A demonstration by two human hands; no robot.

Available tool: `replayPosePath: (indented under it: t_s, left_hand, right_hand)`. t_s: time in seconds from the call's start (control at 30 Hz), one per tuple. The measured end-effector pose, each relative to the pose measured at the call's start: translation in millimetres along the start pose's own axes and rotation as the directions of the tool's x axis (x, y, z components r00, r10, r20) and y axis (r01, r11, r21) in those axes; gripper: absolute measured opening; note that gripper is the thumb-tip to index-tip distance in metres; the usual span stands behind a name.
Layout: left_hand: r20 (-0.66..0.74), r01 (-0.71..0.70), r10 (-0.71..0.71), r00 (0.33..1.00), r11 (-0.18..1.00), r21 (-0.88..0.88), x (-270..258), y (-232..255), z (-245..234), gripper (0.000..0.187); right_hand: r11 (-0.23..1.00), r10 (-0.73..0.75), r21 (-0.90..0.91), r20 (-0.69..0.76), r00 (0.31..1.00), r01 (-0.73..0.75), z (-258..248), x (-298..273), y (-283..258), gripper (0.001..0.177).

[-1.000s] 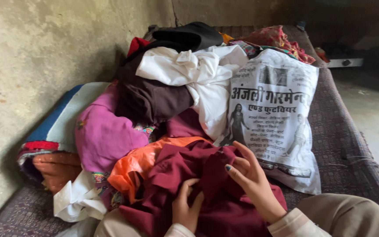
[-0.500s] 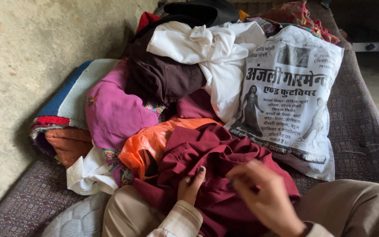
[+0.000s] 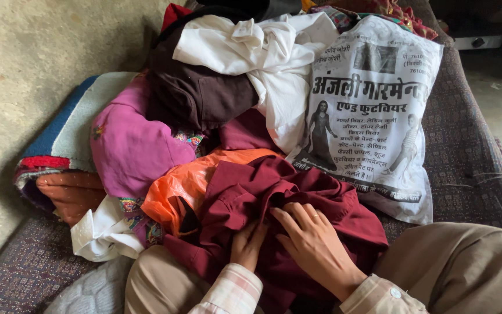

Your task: The person picks up a maroon shirt from a pile of clothes, fastens the buttons one by one, and then holds it up to view the front and back.

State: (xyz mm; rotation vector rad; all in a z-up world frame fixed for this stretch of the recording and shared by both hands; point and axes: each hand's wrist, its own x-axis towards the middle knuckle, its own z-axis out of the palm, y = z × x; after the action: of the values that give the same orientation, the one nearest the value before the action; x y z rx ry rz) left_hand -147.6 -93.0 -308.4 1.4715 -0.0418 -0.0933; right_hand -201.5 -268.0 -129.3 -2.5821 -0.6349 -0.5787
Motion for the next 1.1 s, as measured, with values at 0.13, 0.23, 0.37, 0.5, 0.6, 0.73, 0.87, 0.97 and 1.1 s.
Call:
replayPosePath:
  t_s: [0.13,0.23,0.37,0.5,0.6,0.73,0.87,0.97,1.1]
  left_hand:
    - [-0.215,-0.007,0.019,0.976,0.998,0.056,7,-13,-12,0.040]
    - [-0.318,-0.059,0.062,0.946,0.998,0.019,10,-5,-23,0.043]
    - [-0.438,-0.016,0.004,0.899,1.000,-0.023,24,0,-37,0.042]
    - [-0.315,0.046,-0.050,0.948,0.999,-0.019,22,-7,-35,0.055]
    - [-0.290,-0.030,0.041,0.956,0.999,0.041,8,33,-21,0.046]
    - [-0.181,-0.533,0.760,0.624,0.584,0.612,-39,131,17,0.049]
    - [0.035,-0.641,0.874,0.485,0.328,0.693,-62,161,30,0.033]
    - [-0.054,-0.122,0.144,0.988,0.949,0.292,-56,133,30,0.030]
    - [-0.061,-0.230,0.261,0.963,0.922,0.310,-46,103,25,0.025]
  right_hand:
    - [0.991,0.134,0.015,0.122,0.984,-0.137,-6,1,-1,0.059]
    - [0.968,0.212,0.109,0.127,0.969,-0.226,-9,-6,5,0.040]
    - [0.834,0.206,0.516,0.038,0.978,-0.195,-11,-10,32,0.014]
    - [0.075,0.498,0.820,0.462,0.734,-0.567,-2,-16,46,0.012]
    - [-0.191,0.516,0.805,0.569,0.641,-0.561,4,-23,53,0.011]
    - [-0.267,0.625,0.871,0.483,0.613,-0.413,17,-26,60,0.015]
    - [-0.147,0.674,0.938,0.327,0.663,-0.313,20,-25,62,0.019]
    - [0.050,0.619,0.900,0.313,0.720,-0.433,24,-22,45,0.018]
    - [0.526,0.438,0.706,0.252,0.863,-0.473,24,-18,15,0.020]
